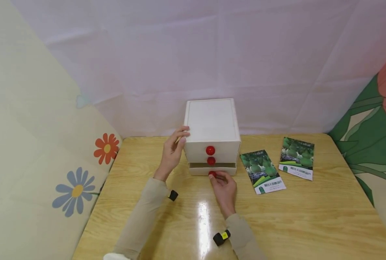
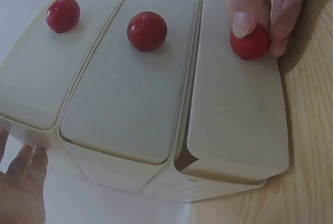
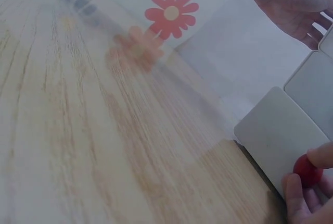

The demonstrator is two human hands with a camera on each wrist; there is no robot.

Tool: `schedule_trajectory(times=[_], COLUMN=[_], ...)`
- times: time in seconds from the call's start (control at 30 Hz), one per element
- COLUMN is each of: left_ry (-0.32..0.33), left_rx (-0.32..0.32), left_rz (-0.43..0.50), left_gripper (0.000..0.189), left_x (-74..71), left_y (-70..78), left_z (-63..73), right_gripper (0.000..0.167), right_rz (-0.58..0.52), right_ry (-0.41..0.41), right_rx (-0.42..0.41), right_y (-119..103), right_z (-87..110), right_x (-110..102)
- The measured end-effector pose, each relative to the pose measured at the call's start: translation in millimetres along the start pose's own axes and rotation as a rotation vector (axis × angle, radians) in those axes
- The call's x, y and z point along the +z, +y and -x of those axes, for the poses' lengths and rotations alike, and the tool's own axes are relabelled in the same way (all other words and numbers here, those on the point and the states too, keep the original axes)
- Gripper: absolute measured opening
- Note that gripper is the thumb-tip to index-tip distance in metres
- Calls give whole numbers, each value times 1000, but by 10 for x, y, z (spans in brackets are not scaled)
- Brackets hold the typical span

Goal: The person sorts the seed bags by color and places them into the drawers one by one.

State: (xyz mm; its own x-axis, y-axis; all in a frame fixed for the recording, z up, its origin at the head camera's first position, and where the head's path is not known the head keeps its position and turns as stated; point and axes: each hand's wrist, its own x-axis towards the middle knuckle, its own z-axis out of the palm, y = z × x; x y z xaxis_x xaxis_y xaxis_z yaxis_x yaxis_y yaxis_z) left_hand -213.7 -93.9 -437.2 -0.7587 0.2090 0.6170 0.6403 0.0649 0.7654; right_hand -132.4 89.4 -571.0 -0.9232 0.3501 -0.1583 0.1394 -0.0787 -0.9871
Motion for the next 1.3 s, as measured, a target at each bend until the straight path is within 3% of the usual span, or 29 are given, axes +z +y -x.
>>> schedule_trajectory(times=[0.97,1.3], left_ry=[-1,7], left_rx=[-4,12], left_rz=[4,5], left_gripper=[21,21], left_x=[-4,-6], left_y=[-16,-35], left_z=[-4,8], right_gripper=[30,28], right_rz=[-40,19], right_ry=[1,-16], right_rx=[-37,-30], right_y=[73,96], right_z=[175,247], right_x=[-63,-119])
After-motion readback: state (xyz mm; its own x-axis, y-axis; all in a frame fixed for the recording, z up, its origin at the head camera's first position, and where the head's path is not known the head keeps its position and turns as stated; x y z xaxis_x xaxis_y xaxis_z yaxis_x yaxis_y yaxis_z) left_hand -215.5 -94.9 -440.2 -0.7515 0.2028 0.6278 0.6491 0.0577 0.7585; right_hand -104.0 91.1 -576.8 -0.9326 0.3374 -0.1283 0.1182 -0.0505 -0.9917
